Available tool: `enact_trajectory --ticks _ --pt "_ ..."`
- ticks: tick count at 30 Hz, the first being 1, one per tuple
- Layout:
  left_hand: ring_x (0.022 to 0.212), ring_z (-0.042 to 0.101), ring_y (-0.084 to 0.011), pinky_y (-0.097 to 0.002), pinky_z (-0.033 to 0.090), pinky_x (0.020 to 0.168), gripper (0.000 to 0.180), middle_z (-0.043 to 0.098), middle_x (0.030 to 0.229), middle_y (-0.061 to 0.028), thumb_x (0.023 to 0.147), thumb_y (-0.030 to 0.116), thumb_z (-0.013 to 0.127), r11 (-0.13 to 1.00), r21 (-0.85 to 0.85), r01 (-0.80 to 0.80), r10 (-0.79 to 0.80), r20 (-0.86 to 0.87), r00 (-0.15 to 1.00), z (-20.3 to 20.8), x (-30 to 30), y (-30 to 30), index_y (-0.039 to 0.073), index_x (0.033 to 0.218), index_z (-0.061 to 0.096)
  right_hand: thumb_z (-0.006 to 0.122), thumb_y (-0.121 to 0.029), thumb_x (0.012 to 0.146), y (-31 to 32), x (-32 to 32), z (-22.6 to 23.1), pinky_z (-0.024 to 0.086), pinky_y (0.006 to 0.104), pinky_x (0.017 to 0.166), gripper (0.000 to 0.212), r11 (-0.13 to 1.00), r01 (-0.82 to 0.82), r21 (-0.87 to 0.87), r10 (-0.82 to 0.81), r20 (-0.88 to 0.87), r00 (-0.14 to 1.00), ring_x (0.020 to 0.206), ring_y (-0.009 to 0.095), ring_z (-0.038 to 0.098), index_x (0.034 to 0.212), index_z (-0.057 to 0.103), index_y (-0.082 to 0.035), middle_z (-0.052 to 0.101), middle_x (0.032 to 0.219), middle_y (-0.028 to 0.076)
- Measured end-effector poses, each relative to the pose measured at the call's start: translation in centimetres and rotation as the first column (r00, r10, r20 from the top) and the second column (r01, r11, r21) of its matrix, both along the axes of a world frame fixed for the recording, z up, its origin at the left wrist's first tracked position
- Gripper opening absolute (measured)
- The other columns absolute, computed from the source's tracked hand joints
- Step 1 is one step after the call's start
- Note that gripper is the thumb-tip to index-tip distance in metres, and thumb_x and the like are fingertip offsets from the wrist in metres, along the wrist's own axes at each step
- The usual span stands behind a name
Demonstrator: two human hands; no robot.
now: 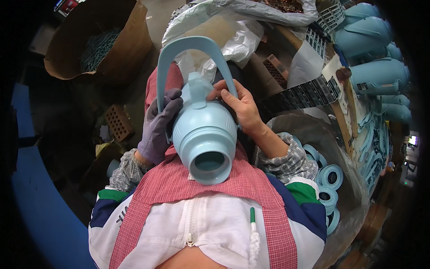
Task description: The person assembles light-blue kettles by inserting a small brass-colored component into the base, attaching a handle, and securing a lid. The person repeats this sequence for multiple units, placing finished kettles on the table and retrieving new parts from nearby bags and bins.
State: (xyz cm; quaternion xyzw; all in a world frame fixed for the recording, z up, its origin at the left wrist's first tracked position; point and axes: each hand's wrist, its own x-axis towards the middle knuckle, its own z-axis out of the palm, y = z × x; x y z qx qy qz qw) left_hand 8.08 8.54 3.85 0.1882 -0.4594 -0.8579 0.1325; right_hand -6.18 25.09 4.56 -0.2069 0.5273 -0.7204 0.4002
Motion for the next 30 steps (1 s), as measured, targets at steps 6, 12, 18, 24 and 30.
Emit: enact_trajectory --ticks 6,12,18,24,30 --pt "0.097 0.051 -0.0149 -0.0277 0.04 0.088 0.027 0.053 0.111 -0.0081 0.091 0.024 0.053 0.895 -0.434 -0.106 0.07 -0.097 0.993 1.5 -0.6 0.2 0.002 0.105 0.057 0.046 -0.026 0.096 -0.9 0.8 -0.3 0.045 0.0207 0.074 0.028 0.987 0.118 -0.109 -0.124 -0.056 0.991 0.08 0.008 0.055 0.112 0.048 -0.003 0.061 0.09 0.006" --pt "0.095 0.057 -0.0222 -0.0315 0.045 0.085 0.03 0.058 0.102 -0.0113 0.094 0.024 0.043 0.532 -0.776 -0.339 -0.06 -0.434 0.899 2.6 -2.1 -5.4 0.002 0.103 0.061 0.05 -0.053 0.087 -4.0 0.3 1.4 0.038 0.0306 0.089 0.061 0.884 -0.07 -0.462 -0.161 -0.441 0.883 0.1 0.015 0.048 0.123 0.042 -0.003 0.051 0.112 0.011" --pt "0.088 0.055 -0.0241 -0.0335 0.043 0.082 0.027 0.057 0.098 -0.0111 0.088 0.021 0.05 0.619 -0.659 -0.427 0.031 -0.523 0.852 11.0 -4.3 -5.8 -0.002 0.103 0.053 0.063 -0.025 0.085 -5.8 -6.1 5.0 0.043 0.0315 0.081 0.04 0.982 -0.126 -0.14 -0.071 -0.896 0.439 0.092 0.013 0.053 0.118 0.052 -0.006 0.058 0.101 0.008" --pt "0.1 0.056 -0.0304 -0.0346 0.043 0.086 0.023 0.056 0.112 -0.0157 0.072 -0.005 0.052 0.046 -0.999 -0.008 -0.448 -0.028 0.894 10.8 -8.5 -6.4 -0.003 0.093 0.061 0.052 -0.02 0.092 8.3 -16.3 10.0 0.049 0.0214 0.048 0.02 0.864 0.477 -0.163 -0.482 -0.541 0.689 0.058 0.01 0.061 0.101 0.06 -0.004 0.063 0.075 0.005" --pt "0.094 0.054 -0.0455 -0.0558 0.043 0.079 0.013 0.058 0.1 -0.0177 0.081 0.016 0.059 0.451 -0.811 0.373 -0.885 -0.46 0.07 10.0 -4.6 -0.9 0.004 0.079 0.064 0.068 -0.024 0.082 23.7 -20.2 17.7 0.046 0.0284 0.054 0.023 0.678 0.606 -0.416 -0.715 -0.565 0.411 0.059 0.015 0.055 0.091 0.056 -0.006 0.057 0.072 0.005"
